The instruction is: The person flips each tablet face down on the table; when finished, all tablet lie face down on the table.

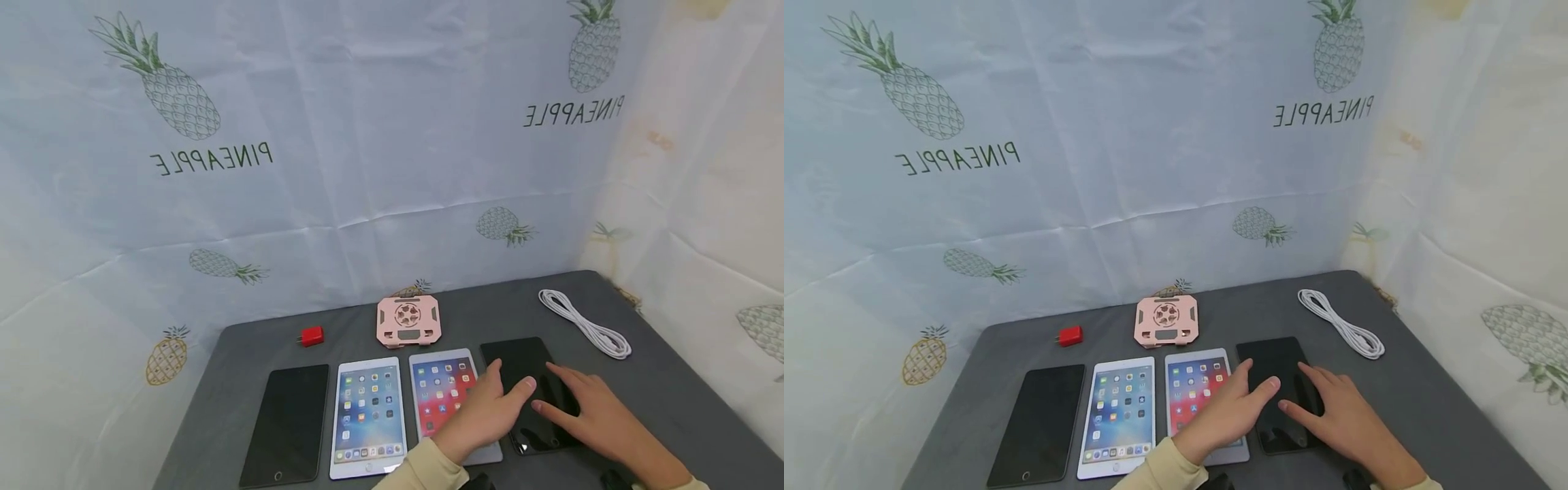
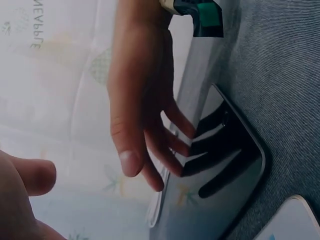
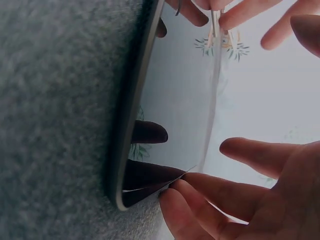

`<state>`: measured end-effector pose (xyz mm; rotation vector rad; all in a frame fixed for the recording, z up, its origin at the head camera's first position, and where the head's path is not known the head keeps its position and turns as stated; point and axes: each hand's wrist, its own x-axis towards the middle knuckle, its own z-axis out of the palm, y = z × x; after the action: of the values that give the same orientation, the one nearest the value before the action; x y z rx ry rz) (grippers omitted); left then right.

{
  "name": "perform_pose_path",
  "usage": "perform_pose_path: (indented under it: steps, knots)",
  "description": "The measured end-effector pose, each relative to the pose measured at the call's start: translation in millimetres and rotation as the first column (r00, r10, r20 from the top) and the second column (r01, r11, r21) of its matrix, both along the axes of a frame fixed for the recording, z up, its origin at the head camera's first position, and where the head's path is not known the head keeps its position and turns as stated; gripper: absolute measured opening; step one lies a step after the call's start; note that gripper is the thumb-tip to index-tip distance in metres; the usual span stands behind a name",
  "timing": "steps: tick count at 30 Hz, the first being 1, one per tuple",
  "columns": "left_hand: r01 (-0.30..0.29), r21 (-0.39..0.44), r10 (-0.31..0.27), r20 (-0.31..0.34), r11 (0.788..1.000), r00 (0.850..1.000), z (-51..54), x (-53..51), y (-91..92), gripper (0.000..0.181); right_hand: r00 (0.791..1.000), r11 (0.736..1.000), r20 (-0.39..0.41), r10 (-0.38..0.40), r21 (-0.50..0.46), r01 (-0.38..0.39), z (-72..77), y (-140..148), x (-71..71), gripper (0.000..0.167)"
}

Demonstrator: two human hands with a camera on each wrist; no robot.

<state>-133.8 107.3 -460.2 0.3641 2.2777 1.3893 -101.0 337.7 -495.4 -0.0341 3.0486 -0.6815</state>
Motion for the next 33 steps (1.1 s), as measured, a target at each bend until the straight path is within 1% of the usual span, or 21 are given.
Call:
perform_pose_path:
  steps: [2,5,10,14,21,25,29,33]
  knots:
    - [-0.02,-0.016,0.02,0.022,1.0,1.0,-0.1,-0.7,2.6,0.086,1.0,1.0,0.011,0.004,-0.002,-0.004,0.2,0.5,-1.7,0.092]
    - [-0.035,-0.028,0.036,0.038,0.999,0.999,-0.6,-1.5,3.2,0.085,1.0,1.0,0.019,0.009,-0.001,-0.009,0.0,1.1,-2.9,0.092]
    - [-0.039,-0.008,0.04,0.057,0.999,0.998,-1.0,-2.7,2.3,0.083,1.0,1.0,0.013,0.016,0.006,-0.016,0.6,1.0,-3.6,0.091]
    - [-0.05,0.004,0.049,0.059,0.999,0.997,-2.1,-3.0,2.6,0.083,1.0,1.0,0.008,0.019,0.009,-0.02,1.9,0.1,-4.6,0.091]
    - [-0.097,0.051,0.093,0.074,0.994,0.993,-3.5,-3.8,2.3,0.081,1.0,1.0,0.002,0.02,0.02,-0.02,3.7,-1.5,-6.6,0.091]
    - [-0.119,0.091,0.112,0.073,0.989,0.991,-4.5,-3.6,2.3,0.082,1.0,1.0,0.002,0.015,0.023,-0.015,3.2,-2.1,-6.6,0.09]
    - [-0.147,0.139,0.137,0.076,0.979,0.988,-5.0,-2.7,3.1,0.083,1.0,1.0,0.026,0.009,0.024,-0.009,3.0,-2.5,-7.0,0.091]
    - [-0.184,0.195,0.174,0.069,0.963,0.982,-3.2,-1.9,3.8,0.08,0.999,1.0,0.053,0.007,0.026,-0.008,3.4,-4.3,-8.1,0.094]
